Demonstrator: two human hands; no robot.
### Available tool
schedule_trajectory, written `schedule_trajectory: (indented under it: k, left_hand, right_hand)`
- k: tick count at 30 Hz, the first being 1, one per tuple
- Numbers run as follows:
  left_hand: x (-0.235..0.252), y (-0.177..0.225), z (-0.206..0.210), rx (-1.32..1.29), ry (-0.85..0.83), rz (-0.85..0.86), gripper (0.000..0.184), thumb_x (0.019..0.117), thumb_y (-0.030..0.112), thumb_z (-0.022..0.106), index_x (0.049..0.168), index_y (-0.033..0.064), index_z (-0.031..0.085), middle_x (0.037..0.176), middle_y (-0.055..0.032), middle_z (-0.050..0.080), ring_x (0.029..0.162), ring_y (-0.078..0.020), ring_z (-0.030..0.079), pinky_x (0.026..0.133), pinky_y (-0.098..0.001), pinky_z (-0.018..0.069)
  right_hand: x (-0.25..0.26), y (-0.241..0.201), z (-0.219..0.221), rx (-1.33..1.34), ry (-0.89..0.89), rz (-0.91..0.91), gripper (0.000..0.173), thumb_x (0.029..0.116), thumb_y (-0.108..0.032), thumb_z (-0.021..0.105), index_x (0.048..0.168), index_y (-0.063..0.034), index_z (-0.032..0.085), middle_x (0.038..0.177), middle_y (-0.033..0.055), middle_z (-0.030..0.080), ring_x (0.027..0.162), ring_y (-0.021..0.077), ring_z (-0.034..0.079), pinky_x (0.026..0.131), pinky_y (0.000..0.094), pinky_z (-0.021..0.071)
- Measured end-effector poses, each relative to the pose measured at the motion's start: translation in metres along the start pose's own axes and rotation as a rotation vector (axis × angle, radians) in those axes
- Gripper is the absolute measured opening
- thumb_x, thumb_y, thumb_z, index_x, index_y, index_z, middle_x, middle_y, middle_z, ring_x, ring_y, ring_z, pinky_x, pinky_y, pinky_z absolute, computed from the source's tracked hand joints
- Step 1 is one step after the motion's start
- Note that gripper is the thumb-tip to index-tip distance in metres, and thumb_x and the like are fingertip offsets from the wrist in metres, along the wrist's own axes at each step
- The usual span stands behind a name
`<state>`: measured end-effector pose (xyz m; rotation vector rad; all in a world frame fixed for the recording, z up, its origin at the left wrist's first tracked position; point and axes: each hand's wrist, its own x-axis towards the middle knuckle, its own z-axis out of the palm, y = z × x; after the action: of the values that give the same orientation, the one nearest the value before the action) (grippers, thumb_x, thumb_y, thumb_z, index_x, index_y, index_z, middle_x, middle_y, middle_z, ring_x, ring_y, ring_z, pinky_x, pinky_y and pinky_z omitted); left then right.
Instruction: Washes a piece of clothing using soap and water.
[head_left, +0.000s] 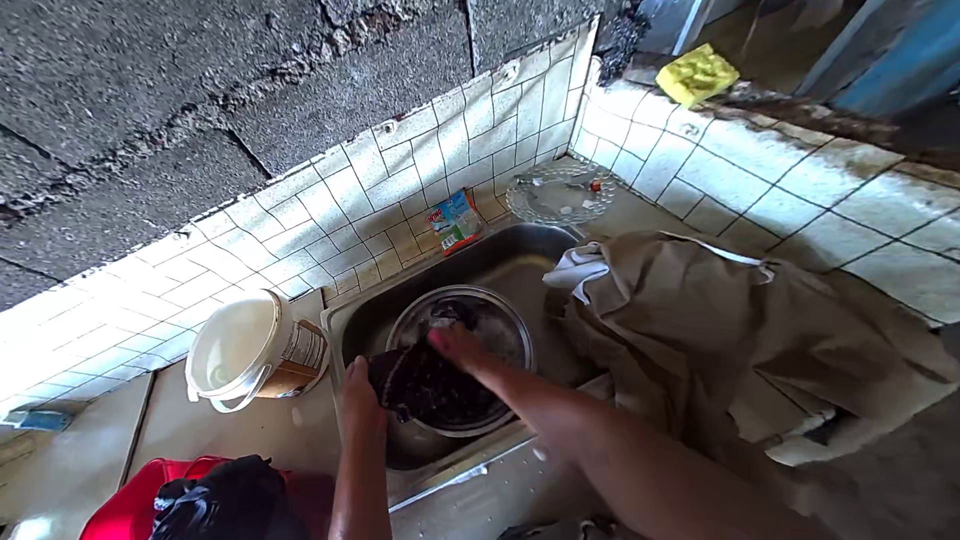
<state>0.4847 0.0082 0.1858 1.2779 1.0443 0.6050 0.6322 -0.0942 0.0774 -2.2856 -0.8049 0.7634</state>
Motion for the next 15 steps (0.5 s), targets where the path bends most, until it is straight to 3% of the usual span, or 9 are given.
schedule_trajectory:
  k: [3,6,8,11,13,15]
  left_hand:
    - [0.012,-0.012,-0.010,-0.017,0.024,-0.033,0.034,0.1122,0.024,0.035,0.119,-0.0027,0.055,0.093,-0.0098,0.062,0.079,-0.0139,0.063,0.072,-0.0342,0.0559]
    - [0.026,-0.028,0.004,0.024,0.014,-0.093,0.036,0.1125,0.024,0.035,0.119,-0.0040,0.056,0.094,-0.0118,0.060,0.078,-0.0158,0.060,0.071,-0.0352,0.0537]
    - [0.022,-0.022,0.015,0.020,0.039,-0.079,0.034,0.1117,0.022,0.035,0.115,-0.0040,0.057,0.089,-0.0103,0.060,0.074,-0.0149,0.060,0.068,-0.0340,0.0529]
    - [0.006,0.003,0.014,-0.118,0.068,-0.091,0.031,0.1118,0.024,0.036,0.120,-0.0008,0.053,0.092,-0.0090,0.060,0.077,-0.0144,0.062,0.069,-0.0348,0.0558]
    - [-0.001,0.012,0.010,-0.214,0.072,-0.076,0.029,0.1115,0.025,0.037,0.119,0.0019,0.053,0.091,-0.0070,0.062,0.077,-0.0136,0.064,0.069,-0.0346,0.0575]
    - [0.006,0.012,0.009,-0.210,0.067,-0.039,0.028,0.1119,0.025,0.036,0.117,0.0023,0.053,0.091,-0.0067,0.062,0.078,-0.0130,0.065,0.069,-0.0339,0.0574]
  right_hand:
    - [0.002,0.011,-0.023,-0.036,0.056,0.134,0.050,0.1082,-0.036,0.045,0.150,-0.0079,0.051,0.153,0.0352,0.038,0.135,0.0511,0.049,0.109,0.0610,0.0444]
    - [-0.034,-0.055,-0.007,0.322,0.095,-0.060,0.055,0.1088,-0.038,0.046,0.155,-0.0076,0.045,0.149,0.0324,0.048,0.133,0.0454,0.053,0.112,0.0552,0.0437]
    - [-0.050,-0.077,0.017,0.440,0.025,-0.135,0.056,0.1092,-0.037,0.046,0.159,-0.0116,0.040,0.149,0.0340,0.044,0.128,0.0463,0.055,0.107,0.0556,0.0463]
    - [-0.031,-0.035,0.015,0.161,-0.077,-0.017,0.057,0.1098,-0.041,0.041,0.160,-0.0154,0.037,0.157,0.0332,0.035,0.131,0.0497,0.052,0.107,0.0615,0.0458]
    - [-0.014,0.002,-0.001,0.009,-0.016,0.052,0.053,0.1097,-0.038,0.042,0.154,-0.0089,0.046,0.154,0.0352,0.038,0.132,0.0531,0.051,0.106,0.0649,0.0453]
    - [-0.009,0.012,-0.013,-0.009,0.030,0.102,0.051,0.1097,-0.036,0.041,0.151,-0.0062,0.049,0.153,0.0334,0.041,0.136,0.0507,0.049,0.109,0.0625,0.0441]
